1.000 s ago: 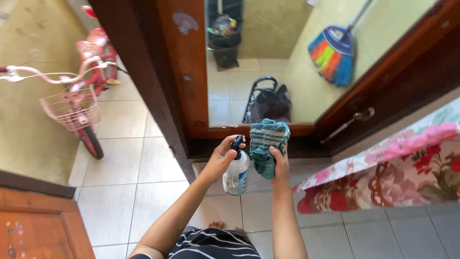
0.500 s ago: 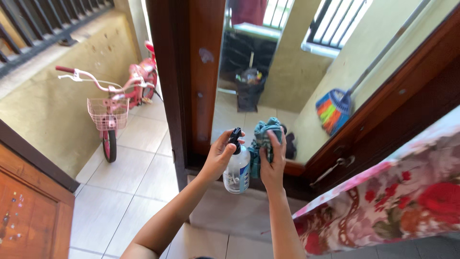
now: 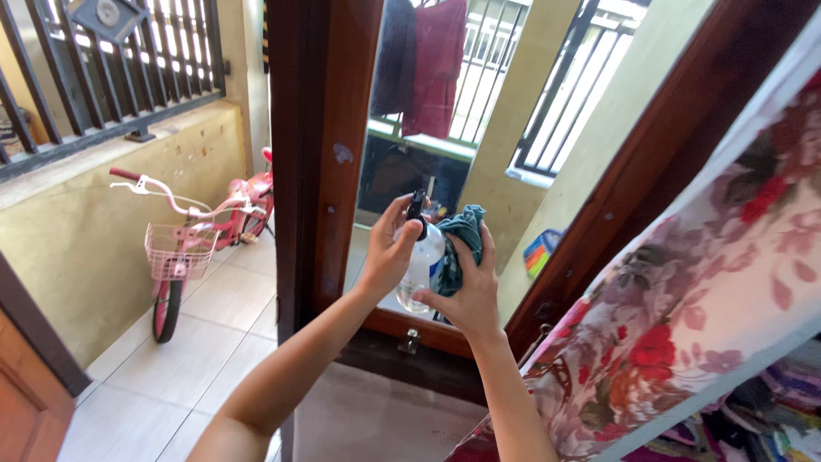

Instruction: The person cleans a glass door by spraying liquid from a bottle onto the surface and then wiping it with a cloth.

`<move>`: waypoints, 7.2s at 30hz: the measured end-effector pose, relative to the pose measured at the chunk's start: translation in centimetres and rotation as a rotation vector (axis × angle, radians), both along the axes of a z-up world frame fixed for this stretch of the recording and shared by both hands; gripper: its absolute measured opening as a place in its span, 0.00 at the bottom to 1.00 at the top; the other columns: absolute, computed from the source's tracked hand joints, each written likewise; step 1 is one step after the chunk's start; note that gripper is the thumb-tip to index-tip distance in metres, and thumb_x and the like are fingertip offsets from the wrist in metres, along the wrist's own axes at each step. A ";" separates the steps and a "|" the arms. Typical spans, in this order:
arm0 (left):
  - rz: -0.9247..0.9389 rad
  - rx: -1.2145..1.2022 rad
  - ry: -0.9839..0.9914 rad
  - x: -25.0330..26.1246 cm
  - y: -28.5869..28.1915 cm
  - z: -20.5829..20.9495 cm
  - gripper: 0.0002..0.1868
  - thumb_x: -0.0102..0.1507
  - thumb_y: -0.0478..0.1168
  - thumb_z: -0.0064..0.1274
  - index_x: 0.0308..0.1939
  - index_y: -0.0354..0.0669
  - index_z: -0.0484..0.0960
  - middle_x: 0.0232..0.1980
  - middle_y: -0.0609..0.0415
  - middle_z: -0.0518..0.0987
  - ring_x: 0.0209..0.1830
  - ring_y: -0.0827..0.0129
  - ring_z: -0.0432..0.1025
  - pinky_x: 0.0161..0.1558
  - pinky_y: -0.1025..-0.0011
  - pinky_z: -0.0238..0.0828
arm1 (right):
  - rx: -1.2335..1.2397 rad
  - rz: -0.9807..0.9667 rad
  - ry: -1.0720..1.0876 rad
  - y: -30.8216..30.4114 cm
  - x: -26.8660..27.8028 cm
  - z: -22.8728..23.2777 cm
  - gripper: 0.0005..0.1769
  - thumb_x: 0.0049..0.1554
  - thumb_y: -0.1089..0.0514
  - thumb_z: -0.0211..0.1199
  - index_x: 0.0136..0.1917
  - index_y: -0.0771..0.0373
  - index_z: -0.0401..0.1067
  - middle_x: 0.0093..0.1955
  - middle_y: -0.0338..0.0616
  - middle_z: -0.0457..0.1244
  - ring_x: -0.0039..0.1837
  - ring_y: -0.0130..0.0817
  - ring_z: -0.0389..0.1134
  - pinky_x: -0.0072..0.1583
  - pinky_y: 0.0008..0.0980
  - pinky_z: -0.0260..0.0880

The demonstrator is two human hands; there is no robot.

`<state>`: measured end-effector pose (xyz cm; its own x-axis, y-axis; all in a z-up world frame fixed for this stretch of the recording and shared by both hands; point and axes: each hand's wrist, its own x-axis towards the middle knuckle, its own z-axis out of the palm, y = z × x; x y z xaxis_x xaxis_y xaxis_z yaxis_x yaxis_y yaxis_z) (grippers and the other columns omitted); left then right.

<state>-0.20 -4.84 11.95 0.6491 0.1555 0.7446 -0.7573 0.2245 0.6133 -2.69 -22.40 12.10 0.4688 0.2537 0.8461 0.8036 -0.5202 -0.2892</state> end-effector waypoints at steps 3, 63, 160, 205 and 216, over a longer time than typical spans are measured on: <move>0.046 -0.016 -0.077 -0.2 -0.3 3.2 0.34 0.67 0.57 0.57 0.64 0.32 0.74 0.48 0.54 0.80 0.50 0.74 0.73 0.53 0.73 0.71 | -0.091 -0.125 -0.048 0.1 0.2 1.5 0.62 0.32 0.21 0.75 0.70 0.57 0.68 0.79 0.67 0.46 0.74 0.67 0.58 0.69 0.55 0.63; 0.092 -0.078 -0.452 6.2 1.7 39.4 0.27 0.68 0.59 0.46 0.58 0.41 0.78 0.43 0.52 0.82 0.31 0.77 0.73 0.30 0.75 0.69 | -0.285 -0.755 -0.630 2.1 7.4 34.4 0.53 0.39 0.18 0.70 0.58 0.66 0.77 0.73 0.66 0.54 0.66 0.61 0.64 0.54 0.55 0.74; 0.300 0.414 -0.307 0.6 -9.1 16.5 0.30 0.64 0.60 0.54 0.57 0.39 0.79 0.52 0.45 0.85 0.57 0.58 0.80 0.60 0.61 0.74 | 0.051 -0.327 -0.230 -5.1 1.1 6.7 0.48 0.43 0.34 0.77 0.67 0.64 0.70 0.75 0.69 0.50 0.76 0.65 0.54 0.70 0.56 0.61; 0.330 0.071 -0.073 -1.5 0.0 0.7 0.21 0.66 0.48 0.57 0.54 0.33 0.78 0.47 0.51 0.82 0.51 0.72 0.75 0.57 0.71 0.71 | -0.135 -0.125 -0.003 0.7 1.8 -3.8 0.51 0.39 0.29 0.77 0.64 0.64 0.71 0.77 0.64 0.50 0.73 0.65 0.59 0.67 0.55 0.65; 0.299 -0.085 0.081 -2.1 -1.1 -5.8 0.22 0.67 0.50 0.56 0.55 0.34 0.79 0.51 0.52 0.82 0.51 0.72 0.74 0.56 0.72 0.72 | -0.194 -0.113 0.089 -0.3 0.9 -8.4 0.53 0.36 0.31 0.79 0.65 0.64 0.72 0.78 0.64 0.50 0.73 0.65 0.58 0.69 0.56 0.62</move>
